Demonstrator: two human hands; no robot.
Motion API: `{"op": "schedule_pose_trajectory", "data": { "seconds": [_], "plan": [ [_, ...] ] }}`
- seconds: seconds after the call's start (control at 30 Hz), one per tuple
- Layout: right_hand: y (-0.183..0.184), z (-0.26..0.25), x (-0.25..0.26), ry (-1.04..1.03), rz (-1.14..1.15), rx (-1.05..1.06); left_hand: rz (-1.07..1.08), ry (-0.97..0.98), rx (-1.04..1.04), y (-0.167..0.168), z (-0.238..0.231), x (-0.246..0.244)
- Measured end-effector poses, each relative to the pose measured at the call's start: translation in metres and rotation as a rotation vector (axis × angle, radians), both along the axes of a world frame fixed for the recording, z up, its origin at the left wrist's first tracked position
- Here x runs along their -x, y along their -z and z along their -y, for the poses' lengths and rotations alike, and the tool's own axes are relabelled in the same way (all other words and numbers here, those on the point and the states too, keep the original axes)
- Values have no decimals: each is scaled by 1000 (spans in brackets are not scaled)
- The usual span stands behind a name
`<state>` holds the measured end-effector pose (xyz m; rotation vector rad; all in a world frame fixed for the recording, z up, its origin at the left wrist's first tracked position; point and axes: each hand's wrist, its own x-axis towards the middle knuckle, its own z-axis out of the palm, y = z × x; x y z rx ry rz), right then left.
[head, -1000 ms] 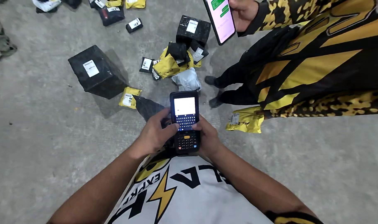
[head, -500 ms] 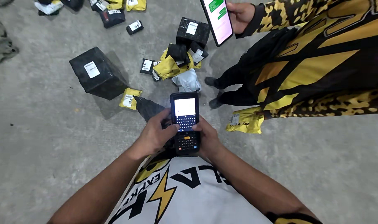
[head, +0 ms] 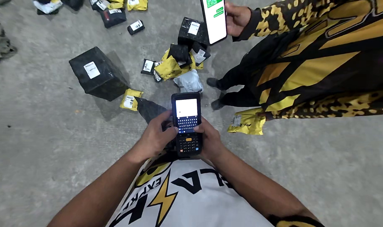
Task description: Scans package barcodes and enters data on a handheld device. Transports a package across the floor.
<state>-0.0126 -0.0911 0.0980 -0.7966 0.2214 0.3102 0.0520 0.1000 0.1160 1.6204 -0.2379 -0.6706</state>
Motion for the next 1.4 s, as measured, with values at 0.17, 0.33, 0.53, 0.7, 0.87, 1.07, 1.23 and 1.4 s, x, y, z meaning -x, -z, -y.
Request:
{"op": "schedule_pose_trajectory", "data": {
  "seconds": [0.17,0.33,0.53,0.7,0.87,1.07,1.23,1.4],
  "plan": [
    [1,0,1,18,-29,4,46,24,23,5,0,0],
    [16,5,0,3,-35,-50,-39,11,74,19,5,1],
    [31,20,-15,-45,-110,-56,-51,-44,37,36,19,-5],
    [34,45,-38,-100,-147,-75,-123,-101,1,36,42,-18],
    [33,72,-69,-177,-55,-68,-92,-150,-20,34,65,-36],
    [30,104,-103,-239,-9,-56,-32,-208,144,34,95,-53],
    [27,124,-119,-254,27,-24,-14,-236,168,30,113,-65],
    [29,132,-130,-241,61,-24,-20,-236,120,27,122,-78]
  ]
}}
